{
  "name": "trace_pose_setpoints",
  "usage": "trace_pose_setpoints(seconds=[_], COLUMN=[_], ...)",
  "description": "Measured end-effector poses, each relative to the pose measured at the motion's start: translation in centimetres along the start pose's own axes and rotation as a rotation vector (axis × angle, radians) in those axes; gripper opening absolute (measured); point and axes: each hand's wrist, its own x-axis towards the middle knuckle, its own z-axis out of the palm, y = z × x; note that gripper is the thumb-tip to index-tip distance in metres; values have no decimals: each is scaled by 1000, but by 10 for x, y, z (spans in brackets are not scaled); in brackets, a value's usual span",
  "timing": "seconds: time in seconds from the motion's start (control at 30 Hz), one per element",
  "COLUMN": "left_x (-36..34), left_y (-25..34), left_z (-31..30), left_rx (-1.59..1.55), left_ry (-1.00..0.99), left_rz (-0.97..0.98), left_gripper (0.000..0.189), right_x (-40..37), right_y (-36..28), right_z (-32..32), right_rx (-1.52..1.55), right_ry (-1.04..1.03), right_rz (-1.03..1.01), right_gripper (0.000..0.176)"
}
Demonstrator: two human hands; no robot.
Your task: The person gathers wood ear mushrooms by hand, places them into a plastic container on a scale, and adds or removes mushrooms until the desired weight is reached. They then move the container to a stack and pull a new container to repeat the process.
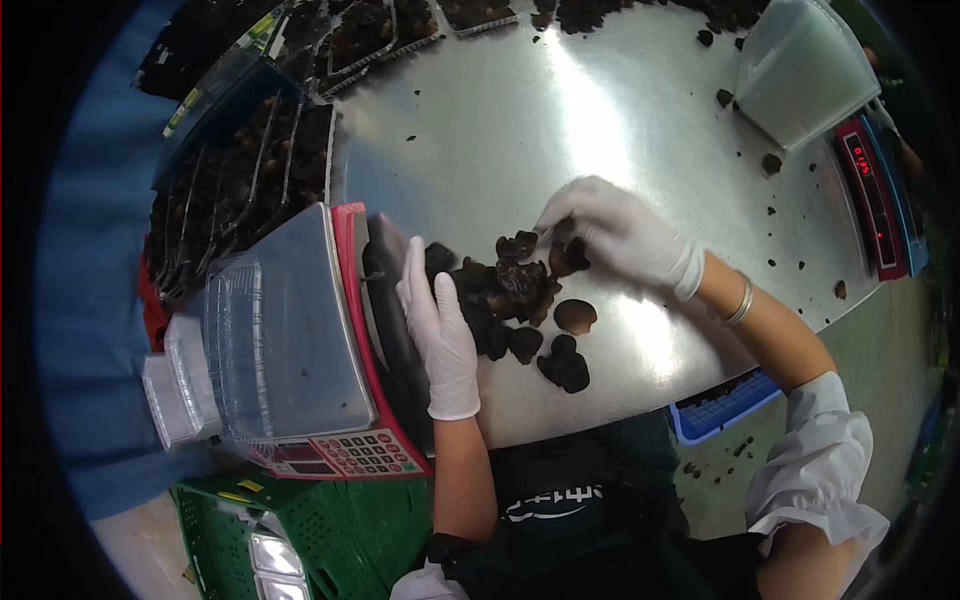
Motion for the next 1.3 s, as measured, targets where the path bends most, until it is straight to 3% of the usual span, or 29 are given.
trace_pose_setpoints(seconds=[0.07,0.1,0.17,0.23,0.3,0.37,0.43,0.47,0.5,0.6,0.7,0.87,0.97,1.03,1.07,1.1,1.17,1.2,1.3], left_x=[4,-10,-17,-20,-23,-31,-44,-52,-58,-65,-61,-58,-59,-58,-59,-59,-60,-61,-62], left_y=[16,14,17,8,7,16,23,19,21,29,36,48,43,42,42,44,43,40,34], left_z=[-4,-3,-10,-12,-12,-25,-39,-42,-45,-47,-45,-40,-40,-38,-37,-36,-35,-35,-38], left_rx=[-344,-350,-446,-453,-482,-466,9,145,147,459,333,476,458,451,446,473,496,522,513], left_ry=[-159,-165,-324,-306,-100,-117,-186,-228,-225,-408,-467,-577,-563,-546,-545,-546,-552,-530,-509], left_rz=[-14,-25,-43,-26,-43,-51,44,17,13,-23,21,-56,-66,-61,-60,-64,-56,-5,45], left_gripper=[52,52,48,50,51,60,80,112,112,147,152,153,152,150,150,149,148,148,146], right_x=[-5,-16,-19,-21,-31,-42,-60,-68,-74,-76,-63,-46,-41,-29,-24,-20,-12,-8,2], right_y=[-8,-1,11,9,-5,-7,-20,-22,-25,-40,-48,-54,-56,-44,-36,-31,-19,-7,-8], right_z=[12,17,6,-6,-13,-12,-7,-1,4,17,36,39,17,-8,-17,-18,-8,3,7], right_rx=[34,35,626,693,570,291,-142,-194,-244,-409,-530,-632,-596,-200,-237,-239,-408,-256,-115], right_ry=[-81,-87,-116,-50,-52,-89,-155,-150,-144,-178,-149,-160,-157,-24,40,44,-10,20,15], right_rz=[-141,-129,-114,51,150,60,58,46,36,114,103,62,59,68,101,106,58,-16,113], right_gripper=[33,33,34,43,63,87,126,132,138,147,146,147,141,111,75,75,55,38,27])
